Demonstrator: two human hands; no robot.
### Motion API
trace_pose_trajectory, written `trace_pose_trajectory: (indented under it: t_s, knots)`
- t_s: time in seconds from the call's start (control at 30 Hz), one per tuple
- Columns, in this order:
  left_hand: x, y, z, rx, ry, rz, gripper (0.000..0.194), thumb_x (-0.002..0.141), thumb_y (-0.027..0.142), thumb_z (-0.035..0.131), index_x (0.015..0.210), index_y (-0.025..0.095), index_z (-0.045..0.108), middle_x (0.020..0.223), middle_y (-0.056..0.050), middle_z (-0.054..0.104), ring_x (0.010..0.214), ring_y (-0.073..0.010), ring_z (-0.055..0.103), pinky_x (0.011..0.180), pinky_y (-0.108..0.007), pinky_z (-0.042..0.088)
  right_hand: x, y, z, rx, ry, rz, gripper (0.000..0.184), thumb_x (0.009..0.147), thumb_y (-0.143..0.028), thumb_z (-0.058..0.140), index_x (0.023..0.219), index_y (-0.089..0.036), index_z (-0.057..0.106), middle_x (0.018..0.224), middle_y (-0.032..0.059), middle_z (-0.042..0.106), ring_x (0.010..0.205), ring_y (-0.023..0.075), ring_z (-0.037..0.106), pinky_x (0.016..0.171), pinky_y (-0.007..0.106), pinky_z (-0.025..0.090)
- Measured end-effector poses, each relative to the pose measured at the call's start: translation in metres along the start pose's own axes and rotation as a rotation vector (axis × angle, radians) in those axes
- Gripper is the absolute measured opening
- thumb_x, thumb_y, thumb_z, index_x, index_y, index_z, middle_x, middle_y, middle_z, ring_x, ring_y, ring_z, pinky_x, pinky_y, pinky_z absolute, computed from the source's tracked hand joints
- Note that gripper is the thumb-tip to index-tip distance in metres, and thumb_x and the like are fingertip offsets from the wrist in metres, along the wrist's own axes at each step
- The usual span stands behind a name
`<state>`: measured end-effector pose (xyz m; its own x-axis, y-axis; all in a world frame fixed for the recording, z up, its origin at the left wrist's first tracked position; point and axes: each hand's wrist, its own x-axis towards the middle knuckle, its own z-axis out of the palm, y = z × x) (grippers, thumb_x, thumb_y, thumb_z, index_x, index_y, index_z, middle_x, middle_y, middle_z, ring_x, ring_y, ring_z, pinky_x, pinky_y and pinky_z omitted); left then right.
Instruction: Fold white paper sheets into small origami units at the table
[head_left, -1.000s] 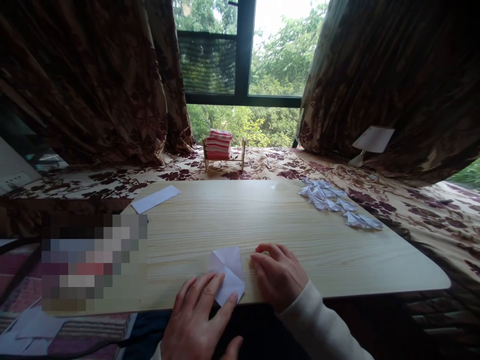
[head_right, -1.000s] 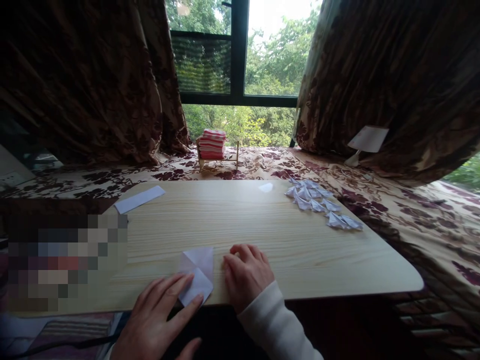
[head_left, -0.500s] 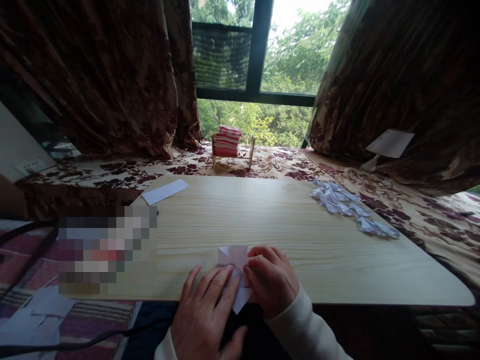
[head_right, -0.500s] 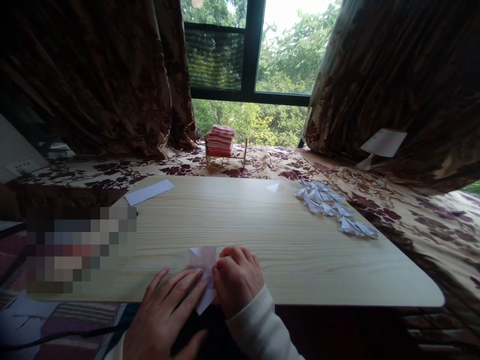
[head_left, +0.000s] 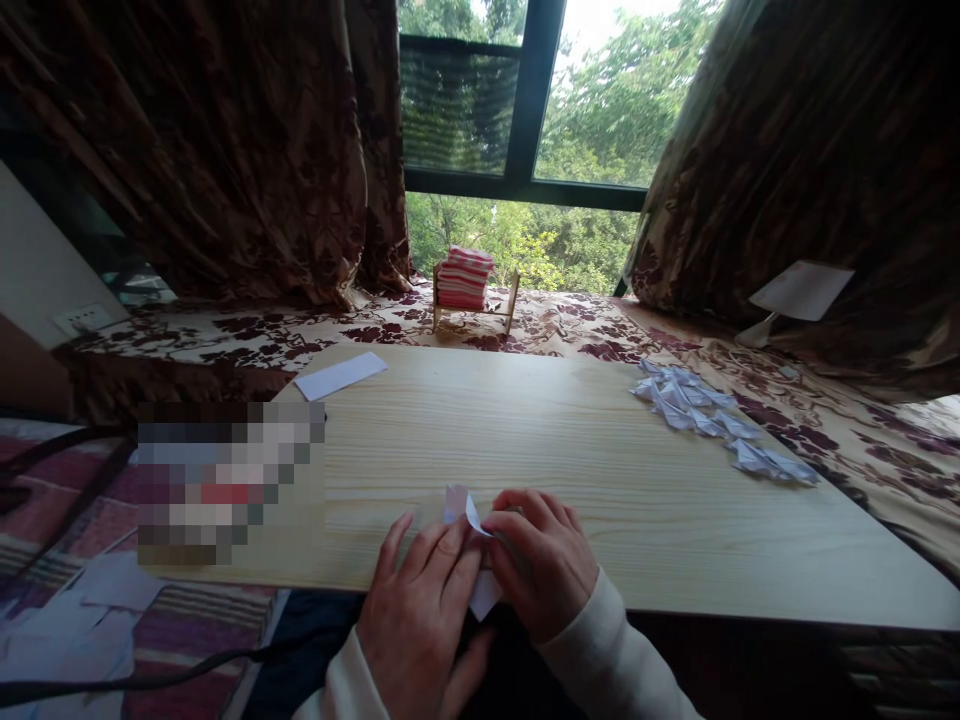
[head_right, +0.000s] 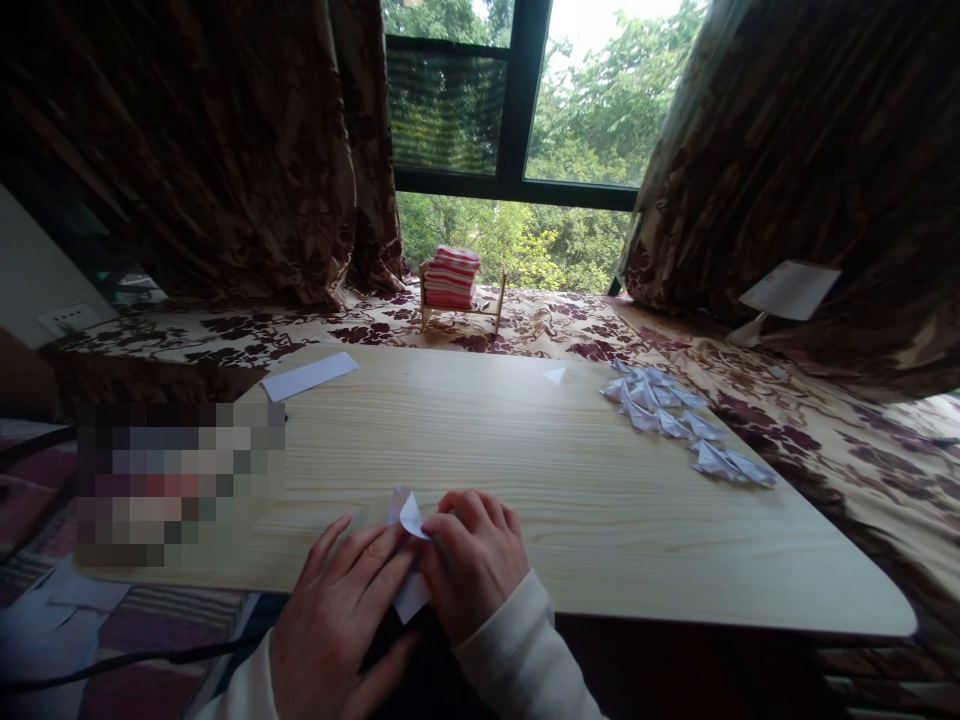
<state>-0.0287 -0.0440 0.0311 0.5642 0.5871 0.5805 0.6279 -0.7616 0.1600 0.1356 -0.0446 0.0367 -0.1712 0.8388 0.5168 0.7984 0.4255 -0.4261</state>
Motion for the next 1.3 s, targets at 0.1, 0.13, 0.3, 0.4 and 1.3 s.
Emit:
trace_pose_trajectory:
  t_s: [0.1, 0.13, 0.3, 0.4, 1.3]
  knots:
    - [0.001, -0.001, 0.0, -0.017, -0.005, -0.002, 0.04, 0.072, 0.024, 0.052, 0.111, 0.015, 0.054, 0.113, -0.006, 0.059, 0.106, -0.024, 0.045, 0.099, -0.046, 0.02, -0.002, 0.003, -0.001, -0.001, -0.016, -0.022, 0.016, 0.077, -0.016, 0.05, 0.088, -0.022, 0.059, 0.094, 0.0047, 0.056, 0.091, 0.0209, 0.048, 0.078, 0.036, 0.034]
    - [0.002, -0.002, -0.001, -0.02, -0.017, 0.002, 0.041, 0.072, 0.023, 0.052, 0.112, 0.016, 0.053, 0.114, -0.006, 0.059, 0.106, -0.0238, 0.045, 0.099, -0.046, 0.02, -0.002, 0.004, -0.001, 0.0, -0.018, -0.034, 0.017, 0.077, -0.016, 0.05, 0.089, -0.022, 0.059, 0.094, 0.005, 0.056, 0.091, 0.0209, 0.048, 0.078, 0.036, 0.035]
    - [0.005, -0.003, -0.003, -0.018, -0.056, 0.007, 0.044, 0.07, 0.022, 0.051, 0.113, 0.018, 0.052, 0.119, -0.004, 0.056, 0.105, -0.0242, 0.045, 0.097, -0.046, 0.021, -0.001, 0.006, -0.003, -0.012, 0.016, -0.105, 0.02, 0.078, -0.015, 0.049, 0.091, -0.022, 0.062, 0.092, 0.0058, 0.056, 0.09, 0.0207, 0.048, 0.077, 0.035, 0.037]
    - [0.008, 0.0, -0.005, -0.021, -0.069, -0.028, 0.044, 0.069, 0.02, 0.05, 0.113, 0.018, 0.053, 0.118, -0.005, 0.057, 0.103, -0.0245, 0.045, 0.097, -0.047, 0.021, -0.001, 0.008, -0.005, -0.038, 0.043, -0.157, 0.021, 0.077, -0.016, 0.049, 0.092, -0.023, 0.063, 0.092, 0.0063, 0.056, 0.091, 0.0214, 0.047, 0.077, 0.035, 0.038]
    - [0.01, 0.007, -0.006, -0.022, -0.072, -0.064, 0.046, 0.068, 0.035, 0.062, 0.112, 0.024, 0.057, 0.119, -0.005, 0.057, 0.105, -0.025, 0.046, 0.103, -0.05, 0.016, 0.01, 0.02, -0.005, 0.114, -0.05, -0.093, 0.014, 0.074, -0.015, 0.048, 0.077, -0.019, 0.061, 0.096, 0.0071, 0.056, 0.089, 0.0215, 0.05, 0.077, 0.038, 0.038]
